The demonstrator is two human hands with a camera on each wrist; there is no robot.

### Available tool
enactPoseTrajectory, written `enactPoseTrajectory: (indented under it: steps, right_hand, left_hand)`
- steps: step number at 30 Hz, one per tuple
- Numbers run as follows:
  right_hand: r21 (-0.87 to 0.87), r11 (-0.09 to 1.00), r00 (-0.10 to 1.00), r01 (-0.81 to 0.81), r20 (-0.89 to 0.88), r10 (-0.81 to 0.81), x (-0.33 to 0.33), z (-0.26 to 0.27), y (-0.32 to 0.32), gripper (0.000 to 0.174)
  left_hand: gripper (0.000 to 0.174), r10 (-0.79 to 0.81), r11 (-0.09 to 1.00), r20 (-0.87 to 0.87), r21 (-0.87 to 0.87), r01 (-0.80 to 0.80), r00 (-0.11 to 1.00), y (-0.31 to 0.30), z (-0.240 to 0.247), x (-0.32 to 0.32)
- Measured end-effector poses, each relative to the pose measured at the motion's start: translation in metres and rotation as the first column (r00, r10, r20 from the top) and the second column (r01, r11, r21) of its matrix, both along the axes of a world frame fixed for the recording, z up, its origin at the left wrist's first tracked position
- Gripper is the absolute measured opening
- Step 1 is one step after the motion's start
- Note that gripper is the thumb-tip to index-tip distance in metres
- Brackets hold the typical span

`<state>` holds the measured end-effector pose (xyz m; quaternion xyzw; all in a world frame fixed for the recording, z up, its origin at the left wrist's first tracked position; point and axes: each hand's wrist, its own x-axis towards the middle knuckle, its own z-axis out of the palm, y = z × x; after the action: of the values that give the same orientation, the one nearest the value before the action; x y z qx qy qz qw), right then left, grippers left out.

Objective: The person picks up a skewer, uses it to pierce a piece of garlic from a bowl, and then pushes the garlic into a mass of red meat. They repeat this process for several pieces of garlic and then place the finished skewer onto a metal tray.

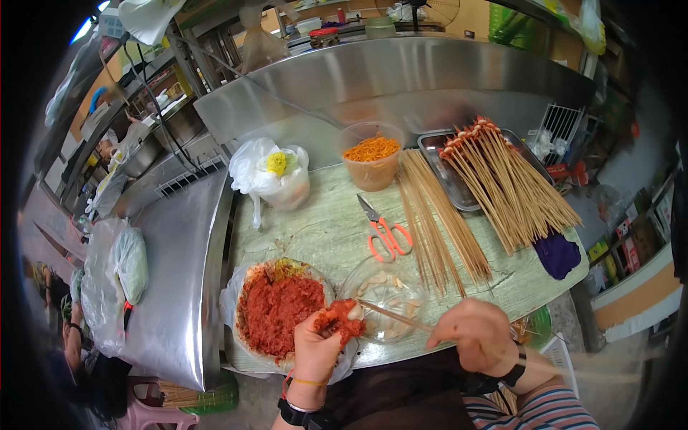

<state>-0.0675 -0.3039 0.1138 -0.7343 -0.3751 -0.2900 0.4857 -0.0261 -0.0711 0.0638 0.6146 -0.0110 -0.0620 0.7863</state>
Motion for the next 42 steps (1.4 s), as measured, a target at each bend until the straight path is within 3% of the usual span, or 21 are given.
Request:
enactPoseTrajectory:
  steps: [2, 4, 6, 9, 16, 18, 22, 25, 27, 31, 35, 38, 42]
  right_hand:
    - [0.061, 0.996, 0.968, 0.061, -0.247, -0.044, 0.0, 0.002, -0.009, 0.027]
    - [0.146, 0.984, 0.957, 0.102, -0.284, -0.057, -0.003, -0.002, -0.009, 0.034]
    - [0.465, 0.881, 0.92, 0.083, -0.376, 0.111, -0.007, -0.005, -0.009, 0.034]
    - [0.321, 0.945, 0.892, 0.056, -0.442, 0.097, -0.005, 0.001, -0.015, 0.033]
    - [0.283, 0.957, 0.904, 0.058, -0.421, 0.07, -0.004, -0.003, -0.018, 0.033]
    - [0.502, 0.853, 0.905, 0.143, -0.415, 0.093, -0.004, -0.012, -0.018, 0.036]
    - [0.343, 0.901, 0.872, 0.266, -0.483, -0.073, -0.001, -0.007, -0.025, 0.039]
    - [0.397, 0.885, 0.864, 0.242, -0.503, -0.01, -0.002, -0.007, -0.025, 0.04]
    - [0.469, 0.874, 0.848, 0.129, -0.509, 0.148, -0.005, -0.003, -0.024, 0.041]
    - [0.354, 0.928, 0.836, 0.119, -0.54, 0.099, 0.001, -0.005, -0.019, 0.042]
    - [0.414, 0.903, 0.847, 0.118, -0.516, 0.126, 0.003, -0.013, -0.017, 0.042]
    - [0.515, 0.84, 0.839, 0.171, -0.523, 0.149, 0.005, -0.013, -0.021, 0.042]
    - [0.605, 0.774, 0.805, 0.185, -0.545, 0.234, 0.009, -0.012, -0.023, 0.043]
  left_hand:
    - [0.027, -0.019, 1.0, -0.019, -0.01, 0.019, 1.0, -0.001, 0.001, 0.0]
    - [0.027, -0.046, 0.996, -0.068, -0.074, 0.041, 0.997, -0.001, 0.002, 0.003]
    - [0.027, -0.059, 0.995, -0.06, -0.08, 0.054, 0.996, -0.002, 0.001, 0.006]
    - [0.027, -0.103, 0.992, -0.067, -0.074, 0.097, 0.992, -0.004, 0.0, 0.007]
    - [0.029, -0.162, 0.986, -0.087, -0.061, 0.157, 0.983, -0.007, 0.0, 0.005]
    - [0.028, -0.158, 0.986, -0.086, -0.07, 0.152, 0.984, -0.008, 0.002, 0.006]
    - [0.026, -0.121, 0.99, -0.119, -0.092, 0.11, 0.985, -0.008, -0.002, 0.008]
    - [0.027, -0.094, 0.987, -0.148, -0.141, 0.073, 0.985, -0.008, -0.005, 0.009]
    - [0.028, -0.094, 0.984, -0.158, -0.163, 0.068, 0.983, -0.008, -0.002, 0.008]
    - [0.031, -0.189, 0.97, -0.135, -0.183, 0.163, 0.973, -0.005, -0.006, 0.007]
    - [0.033, -0.209, 0.967, -0.148, -0.179, 0.182, 0.967, -0.005, 0.002, 0.005]
    - [0.034, -0.177, 0.942, -0.204, -0.317, 0.106, 0.963, -0.005, 0.005, 0.006]
    - [0.033, -0.132, 0.991, -0.009, -0.028, 0.132, 0.991, -0.003, -0.008, 0.008]
